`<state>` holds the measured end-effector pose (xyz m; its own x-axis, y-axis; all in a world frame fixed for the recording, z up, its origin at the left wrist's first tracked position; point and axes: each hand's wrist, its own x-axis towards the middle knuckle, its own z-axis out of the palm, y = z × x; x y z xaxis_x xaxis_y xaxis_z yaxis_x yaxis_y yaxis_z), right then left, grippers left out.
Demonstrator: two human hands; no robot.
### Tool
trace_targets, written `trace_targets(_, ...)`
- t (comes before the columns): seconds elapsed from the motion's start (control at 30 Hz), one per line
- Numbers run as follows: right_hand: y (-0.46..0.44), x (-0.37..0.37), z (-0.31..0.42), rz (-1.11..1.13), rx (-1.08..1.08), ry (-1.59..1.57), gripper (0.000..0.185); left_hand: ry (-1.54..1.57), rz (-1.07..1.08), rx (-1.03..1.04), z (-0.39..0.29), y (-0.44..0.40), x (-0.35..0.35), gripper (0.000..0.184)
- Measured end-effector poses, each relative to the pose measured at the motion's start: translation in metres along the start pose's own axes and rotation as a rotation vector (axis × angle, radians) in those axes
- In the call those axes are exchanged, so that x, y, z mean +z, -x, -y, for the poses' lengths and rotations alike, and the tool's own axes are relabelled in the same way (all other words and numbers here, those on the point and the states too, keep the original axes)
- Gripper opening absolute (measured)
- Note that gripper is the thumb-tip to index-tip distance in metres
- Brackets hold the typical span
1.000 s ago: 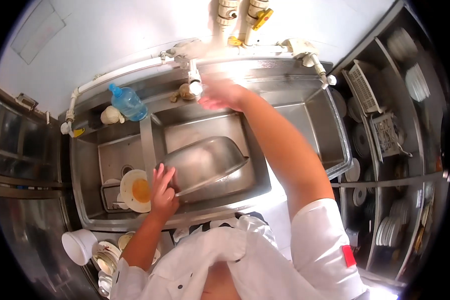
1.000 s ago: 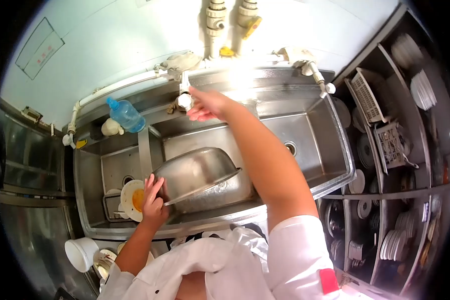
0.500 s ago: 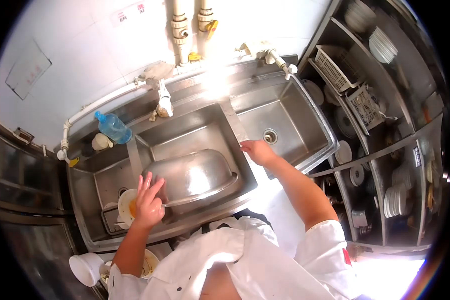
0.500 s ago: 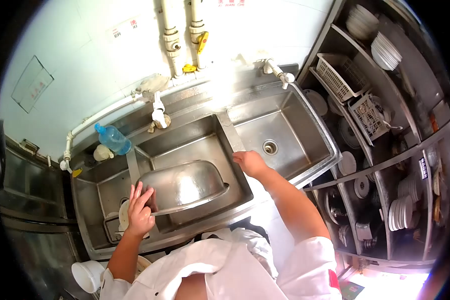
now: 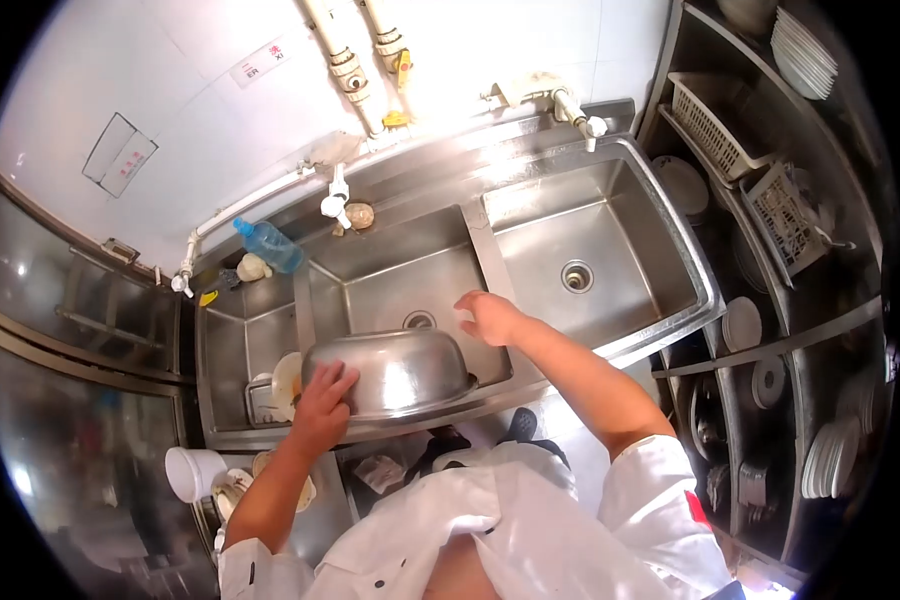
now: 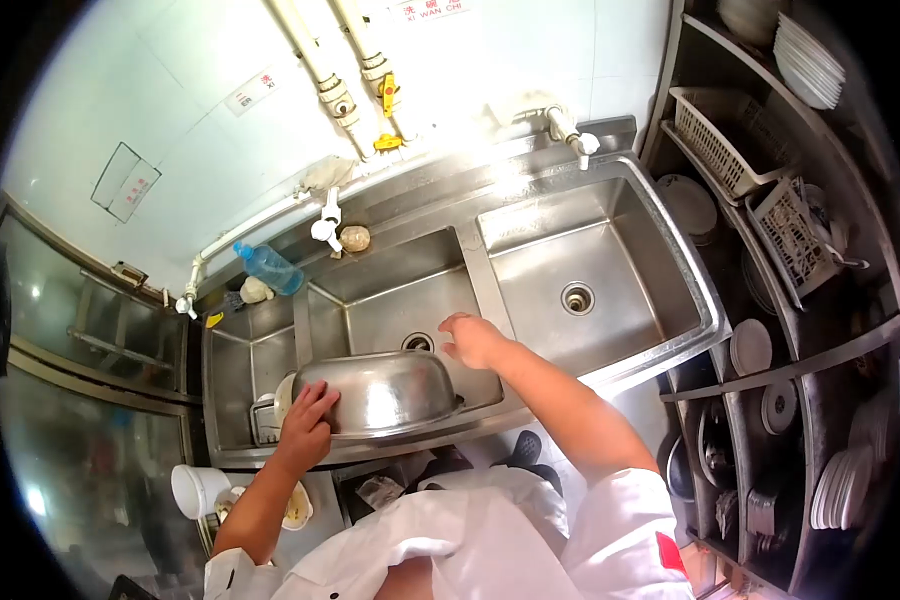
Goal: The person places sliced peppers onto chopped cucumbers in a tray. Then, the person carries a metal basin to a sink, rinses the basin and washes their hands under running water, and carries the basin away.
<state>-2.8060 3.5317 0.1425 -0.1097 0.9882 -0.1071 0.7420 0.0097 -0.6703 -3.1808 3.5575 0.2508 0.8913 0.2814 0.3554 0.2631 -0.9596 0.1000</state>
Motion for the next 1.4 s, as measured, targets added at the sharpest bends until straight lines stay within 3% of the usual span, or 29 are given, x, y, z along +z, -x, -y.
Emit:
trace_targets(0.17, -0.003, -0.025, 0.029, 0.055, -0.056, 0.022, 0.045, -0.062, 0.000, -0.018, -0.017, -0.002, -0.008, 0.018)
trace_targets(0.27, -0.001, -0.039, 0.052, -0.053, -0.113, 0.018, 0.040, -0.061, -0.021, 0.024, -0.018, 0.009, 0.001, 0.018)
trace_targets(0.37, 0.014, -0.055, 0.084, -0.197, -0.170, -0.295, 0.034, -0.080, -0.022, 0.038, -0.013, 0.012, -0.003, 0.017)
trace_targets(0.47, 0.022, -0.026, 0.076, -0.369, -0.061, -0.308, 0.031, -0.054, -0.068, 0.033, -0.003, 0.024, -0.005, 0.015)
trace_targets(0.57, 0.046, 0.039, 0.025, -0.444, -0.018, 0.050, 0.033, -0.008, -0.052, 0.107, 0.008, 0.036, -0.007, 0.017)
trace_targets(0.63, 0.083, 0.063, 0.012, -0.434, 0.115, -0.028, 0.034, -0.014, -0.105, 0.100, 0.025, 0.041, -0.015, 0.017)
trace_targets(0.73, 0.169, 0.097, 0.008, -0.445, 0.537, -0.259, 0.036, 0.037, -0.152, 0.082, 0.039, 0.050, -0.020, 0.011)
trace_targets(0.8, 0.244, 0.160, -0.037, -0.496, 0.767, -0.328, 0.037, 0.088, -0.152, 0.124, 0.050, 0.068, -0.009, 0.010)
trace_targets(0.9, 0.390, 0.247, -0.056, -0.256, 1.094, -0.073, 0.046, 0.197, -0.169, -0.075, 0.064, 0.078, -0.003, 0.031)
trace_targets(0.93, 0.442, 0.280, -0.059, -0.170, 1.222, 0.001, 0.042, 0.226, -0.184, -0.109, 0.063, 0.070, -0.014, 0.047)
trace_targets(0.97, 0.520, 0.379, -0.131, -0.018, 1.217, 0.186, 0.045, 0.264, -0.224, -0.159, 0.073, 0.069, -0.012, 0.046)
trace_targets(1.03, 0.605, 0.418, -0.077, -0.106, 1.566, 0.135, 0.044, 0.316, -0.286, -0.210, 0.083, 0.067, -0.016, 0.045)
trace_targets(1.1, 0.652, 0.401, 0.008, -0.144, 1.621, -0.165, 0.044, 0.388, -0.372, -0.207, 0.110, 0.076, -0.001, 0.044)
trace_targets(1.17, 0.689, 0.422, 0.038, -0.230, 1.603, -0.297, 0.044, 0.507, -0.425, -0.341, 0.111, 0.076, -0.004, 0.046)
trace_targets(1.2, 0.708, 0.454, 0.034, -0.285, 1.570, -0.276, 0.043, 0.541, -0.458, -0.395, 0.113, 0.077, -0.004, 0.047)
trace_targets(1.23, 0.717, 0.490, 0.008, -0.296, 1.626, -0.307, 0.042, 0.692, -0.544, -0.669, 0.116, 0.073, 0.011, 0.051)
trace_targets(1.3, 0.736, 0.559, -0.041, -0.319, 1.740, -0.366, 0.040, 1.019, -0.578, -0.844, 0.100, 0.059, 0.017, 0.043)
trace_targets(1.4, 0.699, 0.457, 0.021, -0.563, 1.666, -0.582, 0.041, 1.058, -0.292, -0.968, 0.000, 0.030, 0.003, 0.037)
